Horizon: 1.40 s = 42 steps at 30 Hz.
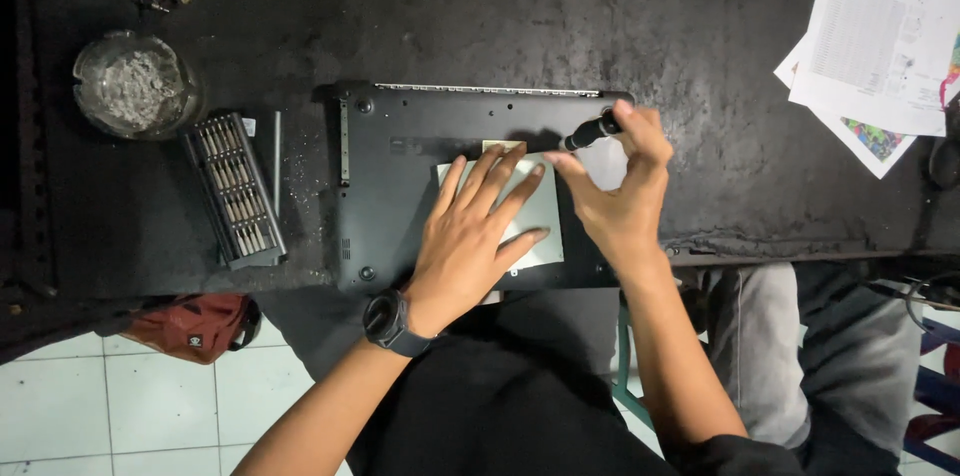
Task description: Unscrewing the base of a laptop and removing an internal component using a precision screwdriver.
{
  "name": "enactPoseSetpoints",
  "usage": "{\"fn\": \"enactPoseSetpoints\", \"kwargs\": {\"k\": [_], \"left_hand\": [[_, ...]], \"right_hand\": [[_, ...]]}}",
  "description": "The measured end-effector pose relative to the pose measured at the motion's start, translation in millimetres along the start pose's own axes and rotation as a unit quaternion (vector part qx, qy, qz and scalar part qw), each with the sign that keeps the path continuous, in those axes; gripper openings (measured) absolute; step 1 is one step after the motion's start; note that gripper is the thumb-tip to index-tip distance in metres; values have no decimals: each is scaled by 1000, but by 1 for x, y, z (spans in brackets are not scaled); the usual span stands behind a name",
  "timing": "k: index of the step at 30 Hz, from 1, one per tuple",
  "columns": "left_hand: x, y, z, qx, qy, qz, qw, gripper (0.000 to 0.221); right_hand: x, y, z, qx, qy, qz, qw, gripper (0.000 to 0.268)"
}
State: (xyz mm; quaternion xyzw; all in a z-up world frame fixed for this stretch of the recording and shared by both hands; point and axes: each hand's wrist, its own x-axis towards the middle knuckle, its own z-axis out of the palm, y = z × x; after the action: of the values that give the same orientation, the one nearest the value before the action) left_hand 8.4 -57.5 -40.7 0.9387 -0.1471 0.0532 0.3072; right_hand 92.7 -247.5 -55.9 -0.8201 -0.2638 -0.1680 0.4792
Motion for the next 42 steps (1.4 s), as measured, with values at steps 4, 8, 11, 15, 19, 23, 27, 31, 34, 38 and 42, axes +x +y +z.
{"fn": "enactPoseSetpoints", "kwargs": {"k": [4, 8, 11, 15, 19, 23, 27, 31, 34, 38, 42], "left_hand": [[0, 1, -1, -4, -4, 2, 1000, 60], [0, 0, 0, 0, -1, 1, 1000, 62], [1, 1, -2, -2, -2, -2, 1000, 62], [0, 0, -1, -10, -8, -3, 1000, 63], [1, 4, -6, -9, -18, -10, 1000, 60], [3, 4, -7, -15, -20, -11, 1000, 59], [1, 4, -9, -14, -21, -9, 1000, 59], [2, 6, -9, -9, -19, -11, 1000, 60], [3, 6, -9, -11, -21, -15, 1000, 60], [1, 8, -8, -33, -20, -27, 999, 60], [3, 10, -11, -72, -7, -39, 997, 59]], "right_hand": [[15, -26, -1, 89, -29, 17, 995, 71], [-2, -3, -1, -2, -1, -6, 1000, 77], [13, -17, 1, 7, -11, -15, 1000, 72], [-2, -5, 3, 12, 4, 5, 1000, 75], [0, -9, 2, 58, -16, -4, 998, 79], [7, -13, 0, 59, -10, 12, 998, 73], [-19, 26, 1, 36, 19, 21, 999, 75], [6, -17, -1, 74, -15, 49, 996, 70], [-6, 2, 0, 23, 18, 42, 999, 72], [0, -18, 0, 95, 67, 73, 991, 81], [-10, -17, -3, 185, 144, 166, 958, 89]]}}
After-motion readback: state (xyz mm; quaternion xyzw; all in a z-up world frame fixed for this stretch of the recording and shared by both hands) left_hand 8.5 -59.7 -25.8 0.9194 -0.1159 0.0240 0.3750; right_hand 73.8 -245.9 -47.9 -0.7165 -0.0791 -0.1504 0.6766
